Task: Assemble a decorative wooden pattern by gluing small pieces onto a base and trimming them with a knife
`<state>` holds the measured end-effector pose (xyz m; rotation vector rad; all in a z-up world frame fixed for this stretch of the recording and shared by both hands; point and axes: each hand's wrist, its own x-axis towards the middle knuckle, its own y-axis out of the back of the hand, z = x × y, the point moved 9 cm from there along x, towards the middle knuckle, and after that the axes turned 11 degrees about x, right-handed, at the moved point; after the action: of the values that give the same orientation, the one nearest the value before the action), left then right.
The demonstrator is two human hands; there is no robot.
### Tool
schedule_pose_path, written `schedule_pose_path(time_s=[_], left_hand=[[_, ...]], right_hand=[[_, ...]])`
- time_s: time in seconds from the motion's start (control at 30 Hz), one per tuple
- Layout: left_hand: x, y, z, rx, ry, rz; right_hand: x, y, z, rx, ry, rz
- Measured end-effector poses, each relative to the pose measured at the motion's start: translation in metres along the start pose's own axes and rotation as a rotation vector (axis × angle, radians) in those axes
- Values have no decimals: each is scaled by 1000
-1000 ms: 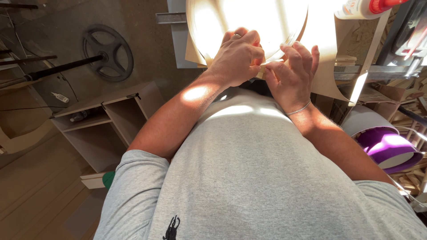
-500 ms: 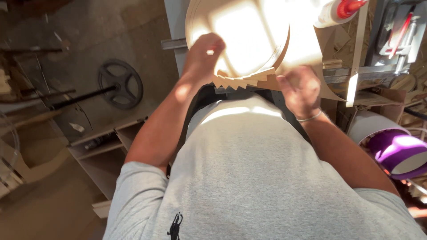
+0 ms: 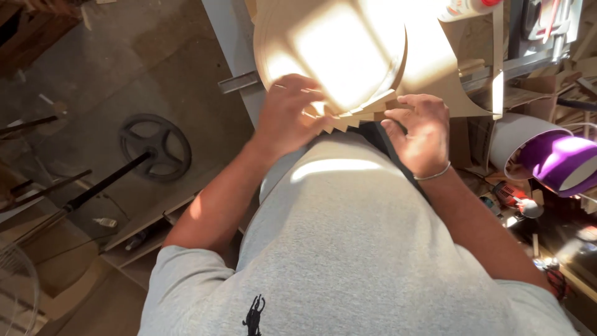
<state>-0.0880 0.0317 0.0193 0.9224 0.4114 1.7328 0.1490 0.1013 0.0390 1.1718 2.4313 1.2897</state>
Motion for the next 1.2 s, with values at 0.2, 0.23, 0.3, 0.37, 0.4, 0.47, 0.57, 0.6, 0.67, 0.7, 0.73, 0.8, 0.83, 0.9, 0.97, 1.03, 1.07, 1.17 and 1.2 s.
schedule_pose_path(time_s=[0.2,0.23,0.3,0.37,0.4,0.47,0.57,0.6,0.67,0.7,0.73,0.8,0.83,0.9,0.97,1.03,1.07,1.17,1.2], left_hand=[[-10,-56,7,-13,-1,-295],[-12,-60,5,-18,4,-295],[-13,-73,2,-23,2,-339],[-8,-76,2,-17,30,-382],[-7,-79,1,-6,58,-425],[-8,-79,5,5,77,-459],[0,-78,9,19,79,-501],[5,-77,11,31,63,-494],[4,-76,14,40,71,-510],[4,-76,13,50,82,-520],[3,-77,13,52,80,-522],[0,-79,12,42,78,-518],[2,-78,12,43,77,-520],[2,-77,12,14,105,-534],[0,-78,12,21,96,-512],[-1,-77,11,32,91,-487],[-1,-77,12,32,86,-473],[1,-75,12,30,88,-468],[1,-75,13,27,96,-479]], right_hand=[[10,-32,-18,-162,21,-24],[9,-35,-18,-163,20,-30],[7,-41,-14,-211,15,-40],[10,-42,-15,-220,9,-52],[11,-43,-15,-225,5,-64],[7,-43,-14,-230,0,-68],[10,-42,-17,-218,-9,-80],[15,-41,-19,-203,4,-83],[12,-41,-19,-224,-1,-89],[12,-42,-19,-244,-2,-95],[12,-42,-19,-243,-3,-92],[12,-41,-21,-242,7,-66],[12,-42,-21,-241,5,-65],[11,-42,-21,-229,0,-68],[9,-43,-18,-233,4,-64],[9,-44,-19,-232,14,-62],[9,-44,-19,-229,15,-54],[10,-44,-20,-227,17,-45],[10,-44,-20,-229,14,-45]])
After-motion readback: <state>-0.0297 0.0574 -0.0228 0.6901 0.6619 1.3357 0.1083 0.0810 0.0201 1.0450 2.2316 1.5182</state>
